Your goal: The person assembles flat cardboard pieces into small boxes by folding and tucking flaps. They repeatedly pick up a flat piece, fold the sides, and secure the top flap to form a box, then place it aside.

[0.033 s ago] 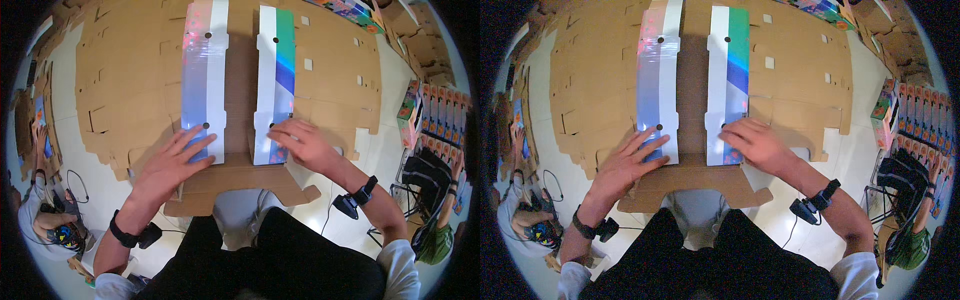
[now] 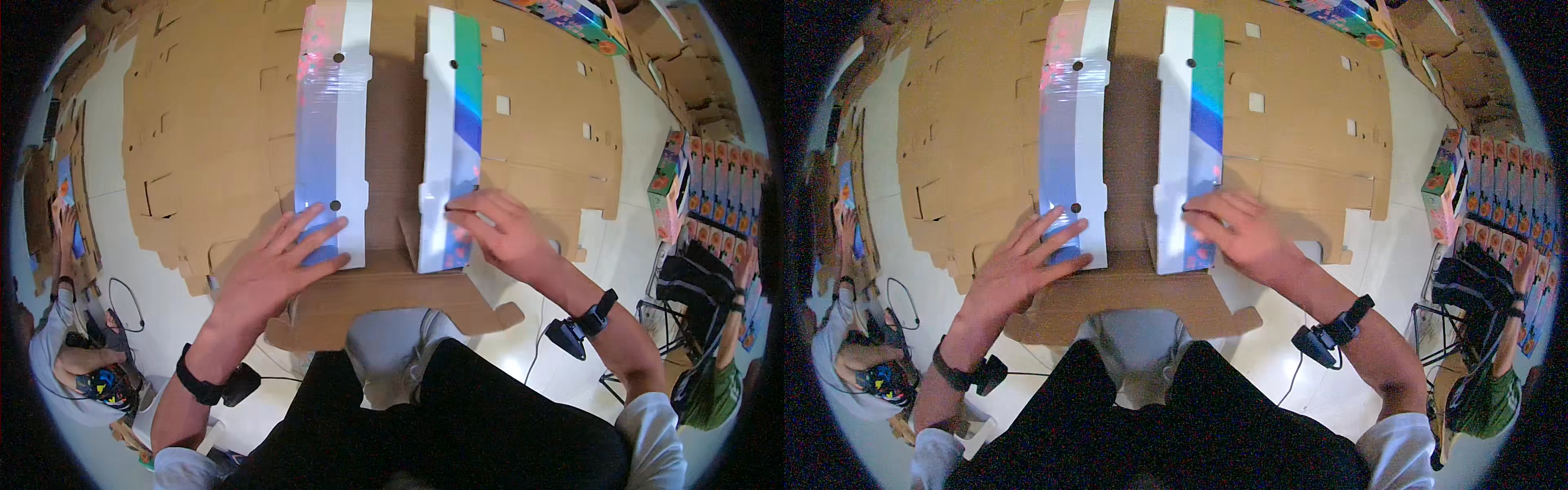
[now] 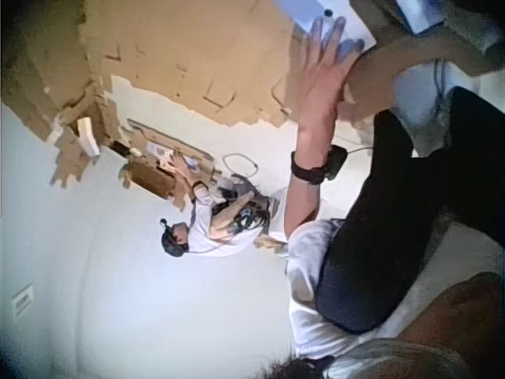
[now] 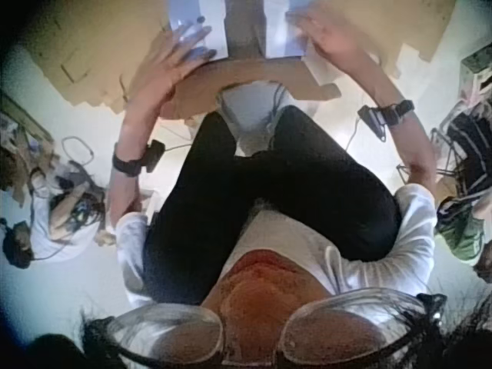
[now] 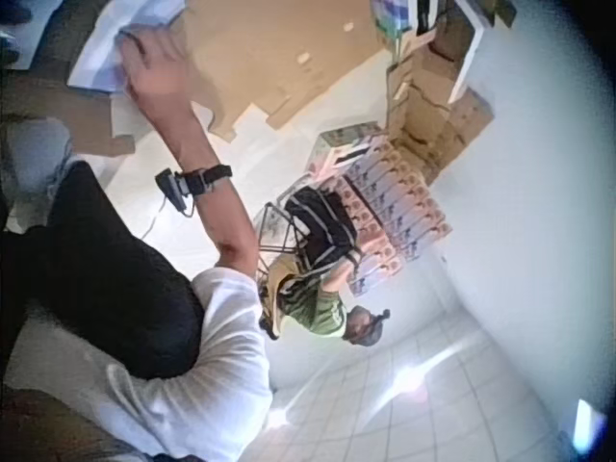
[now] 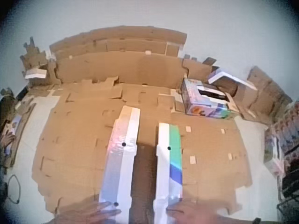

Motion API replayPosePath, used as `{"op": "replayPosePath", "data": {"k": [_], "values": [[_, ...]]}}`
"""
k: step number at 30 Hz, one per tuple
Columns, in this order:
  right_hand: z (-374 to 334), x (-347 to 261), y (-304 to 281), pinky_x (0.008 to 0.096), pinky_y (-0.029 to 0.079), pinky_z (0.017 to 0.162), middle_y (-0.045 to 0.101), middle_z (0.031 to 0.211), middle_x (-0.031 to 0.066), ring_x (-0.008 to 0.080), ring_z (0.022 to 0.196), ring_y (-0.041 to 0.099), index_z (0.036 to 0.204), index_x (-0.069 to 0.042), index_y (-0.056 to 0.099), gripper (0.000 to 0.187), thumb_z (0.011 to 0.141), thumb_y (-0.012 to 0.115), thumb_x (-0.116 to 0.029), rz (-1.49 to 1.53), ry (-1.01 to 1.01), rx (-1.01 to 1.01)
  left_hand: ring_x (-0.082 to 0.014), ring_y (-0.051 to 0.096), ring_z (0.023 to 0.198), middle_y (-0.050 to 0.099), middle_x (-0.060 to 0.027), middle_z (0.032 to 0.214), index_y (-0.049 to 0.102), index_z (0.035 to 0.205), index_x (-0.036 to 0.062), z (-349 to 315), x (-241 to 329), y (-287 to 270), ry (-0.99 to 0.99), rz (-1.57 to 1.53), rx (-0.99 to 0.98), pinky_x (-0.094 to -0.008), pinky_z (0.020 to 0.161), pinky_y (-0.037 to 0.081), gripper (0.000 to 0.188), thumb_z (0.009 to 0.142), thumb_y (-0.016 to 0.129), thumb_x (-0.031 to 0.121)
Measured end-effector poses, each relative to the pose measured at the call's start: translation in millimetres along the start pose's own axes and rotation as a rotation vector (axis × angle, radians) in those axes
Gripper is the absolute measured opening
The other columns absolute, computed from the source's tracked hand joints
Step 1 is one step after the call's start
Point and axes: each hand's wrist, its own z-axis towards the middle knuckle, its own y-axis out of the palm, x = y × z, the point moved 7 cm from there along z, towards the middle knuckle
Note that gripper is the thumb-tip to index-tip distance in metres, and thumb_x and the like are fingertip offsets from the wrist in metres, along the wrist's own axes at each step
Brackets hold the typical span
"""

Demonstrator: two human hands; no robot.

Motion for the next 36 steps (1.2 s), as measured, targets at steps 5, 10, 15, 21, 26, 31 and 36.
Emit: {"op": "replayPosePath", "data": {"k": [5,10,15,21,26,31,36], "values": [[-22.6,17.1,-2.1,0.0457,0.052,0.109,0.064,0.13,0.0184,0.0372,0.127,0.064,0.134,-0.008,0.065,0.05,0.087,0.084,-0.011,0.06,0.269,0.212,-0.0353,0.04,0.158,0.044,-0.0044,0.17,0.069,0.122,0.0121,-6.7,-16.4,3.2,-0.049,-0.461,0.155,-0.0512,0.126,0.042,0.055,0.072,0.092,0.013],[-36.2,71.9,29.1,0.044,0.054,0.11,0.063,0.139,0.0178,0.0334,0.13,0.064,0.153,-0.009,0.05,0.063,0.098,0.081,-0.016,0.626,0.757,0.152,-0.0321,0.056,0.137,0.061,-0.0142,0.141,0.059,0.127,0.0097,-9.9,-42.2,27.7,-0.342,-0.663,0.46,-0.0482,0.112,0.05,0.064,0.074,0.095,0.018],[-36.8,80.8,64.6,0.0421,0.049,0.115,0.062,0.14,0.0108,0.0224,0.132,0.061,0.168,-0.017,0.038,0.064,0.111,0.066,-0.03,1.286,0.855,0.101,-0.0221,0.063,0.117,0.063,-0.0122,0.123,0.049,0.134,0.006,-12.5,-55.3,74.9,-0.791,-1.143,0.49,-0.0415,0.101,0.055,0.072,0.079,0.095,0.015],[-34.5,91.5,81.2,0.0402,0.048,0.114,0.066,0.144,0.0121,0.0223,0.132,0.062,0.168,-0.014,0.038,0.062,0.112,0.062,-0.025,1.148,0.818,0.058,-0.0249,0.068,0.113,0.064,-0.0138,0.128,0.049,0.14,0.0016,1.0,-57.8,69.3,-0.854,-1.06,0.64,-0.0408,0.1,0.055,0.068,0.087,0.09,0.014],[-30.4,85.7,72.1,0.0344,0.05,0.106,0.07,0.128,0.0081,0.0177,0.12,0.064,0.161,-0.008,0.048,0.053,0.112,0.062,-0.022,1.12,0.77,0.226,-0.0397,0.065,0.118,0.06,-0.0214,0.137,0.05,0.148,-0.0044,3.4,-49.0,52.2,-0.63,-0.668,0.482,-0.0444,0.104,0.054,0.07,0.094,0.083,0.025],[-47.5,81.2,25.4,0.0291,0.05,0.082,0.061,0.09,-0.0021,0.0104,0.086,0.057,0.138,-0.004,0.066,0.032,0.112,0.062,-0.021,0.811,1.07,0.389,-0.0418,0.062,0.129,0.056,-0.0238,0.145,0.048,0.151,-0.0055,-0.6,-39.7,45.0,-0.619,-0.388,0.576,-0.0464,0.108,0.052,0.074,0.094,0.082,0.027],[-36.8,50.7,9.5,0.032,0.05,0.079,0.057,0.084,0.0027,0.0141,0.081,0.057,0.128,-0.001,0.064,0.026,0.112,0.062,-0.022,0.521,0.872,0.049,-0.0433,0.062,0.129,0.055,-0.0242,0.145,0.049,0.149,-0.0052,1.6,-36.5,36.9,-0.592,-0.345,0.59,-0.0483,0.106,0.053,0.067,0.098,0.077,0.028]]}}
